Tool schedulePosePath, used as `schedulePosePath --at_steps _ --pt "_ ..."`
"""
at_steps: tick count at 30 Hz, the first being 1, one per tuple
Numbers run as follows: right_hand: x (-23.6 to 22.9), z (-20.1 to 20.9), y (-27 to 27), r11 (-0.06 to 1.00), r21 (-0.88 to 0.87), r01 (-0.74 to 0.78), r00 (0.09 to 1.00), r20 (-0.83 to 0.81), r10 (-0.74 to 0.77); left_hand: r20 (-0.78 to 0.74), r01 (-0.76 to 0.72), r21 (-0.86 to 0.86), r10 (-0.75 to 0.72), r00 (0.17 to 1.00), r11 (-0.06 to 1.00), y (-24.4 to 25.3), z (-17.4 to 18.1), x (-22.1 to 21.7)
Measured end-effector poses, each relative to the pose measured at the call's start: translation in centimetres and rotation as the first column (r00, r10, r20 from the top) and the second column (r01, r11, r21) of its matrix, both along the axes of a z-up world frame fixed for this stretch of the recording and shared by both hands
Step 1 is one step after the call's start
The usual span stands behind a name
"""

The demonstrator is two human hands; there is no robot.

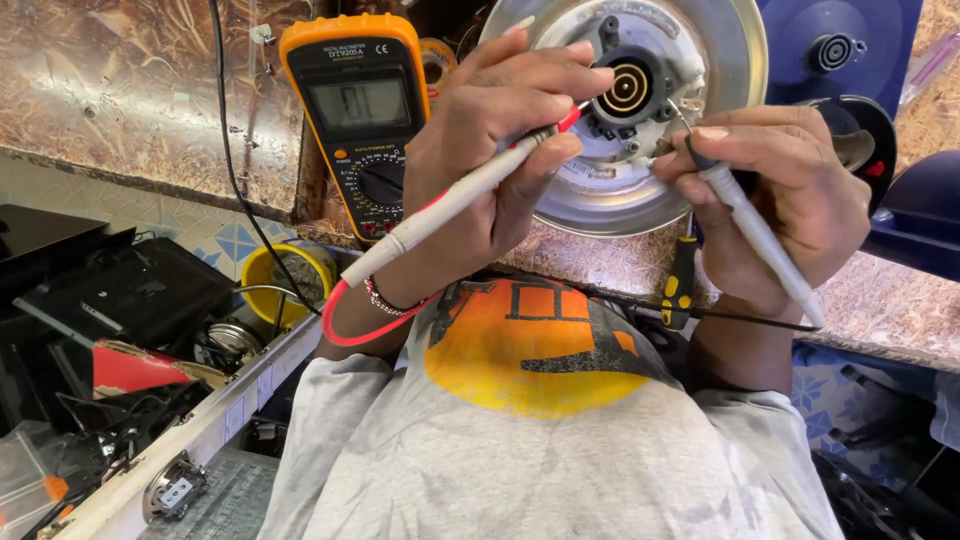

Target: The person uses a multimeter to test the electrical continuity of a circular metal component by touching the probes to various points on the device. They then use pliers to strip the insulation from a small wire attached to the component.

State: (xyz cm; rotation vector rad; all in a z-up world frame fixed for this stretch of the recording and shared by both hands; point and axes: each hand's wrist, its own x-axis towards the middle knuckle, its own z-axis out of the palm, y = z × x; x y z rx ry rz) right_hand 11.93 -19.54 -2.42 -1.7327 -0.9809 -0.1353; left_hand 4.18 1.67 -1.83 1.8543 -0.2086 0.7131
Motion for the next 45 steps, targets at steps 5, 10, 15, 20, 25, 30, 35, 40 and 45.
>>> schedulePosePath --at_steps 5,10,15,20,25,30,35,40,45 --pt "0.5 -0.9 0.3 0.998 0.057 -0.003 1.000 0.027 0.001 -0.017 0.017 0.042 -0.016 1.000 0.999 0.4 0.3 0.1" --pt "0.6 -0.7 0.7 0.994 0.107 0.024 0.988 0.148 -0.040 -0.016 0.045 0.108 -0.043 0.999 0.993 0.7 0.8 0.1" --pt "0.3 -0.5 0.7 0.997 0.063 0.048 0.989 0.139 -0.057 0.002 0.039 0.094 -0.039 0.999 0.995 0.5 0.4 0.3" --pt "0.2 0.5 1.0 0.999 -0.050 -0.005 0.982 0.187 0.015 0.001 0.028 0.108 -0.028 1.000 0.994 0.4 0.4 0.1" --pt "0.2 0.5 1.0 0.998 -0.055 -0.024 0.975 0.219 0.036 0.012 0.020 0.077 -0.021 1.000 0.997 0.4 0.3 0.0" --pt "-0.4 0.8 1.0 0.998 -0.070 0.000 0.981 0.196 0.013 0.023 0.020 0.086 -0.022 0.999 0.996 0.4 0.2 -0.1" --pt "-0.4 0.8 1.0 0.997 -0.077 -0.002 0.980 0.198 0.017 0.046 0.012 0.085 -0.016 0.999 0.996 0.4 0.2 -0.1" --pt "-0.7 1.1 1.1 0.997 -0.082 -0.002 0.982 0.190 0.017 0.066 0.007 0.089 -0.013 0.998 0.996 0.4 0.1 0.0" --pt "-0.2 0.7 0.7 0.996 -0.082 -0.029 0.978 0.205 0.045 0.084 -0.002 0.071 -0.004 0.996 0.998 0.4 -0.2 0.1"
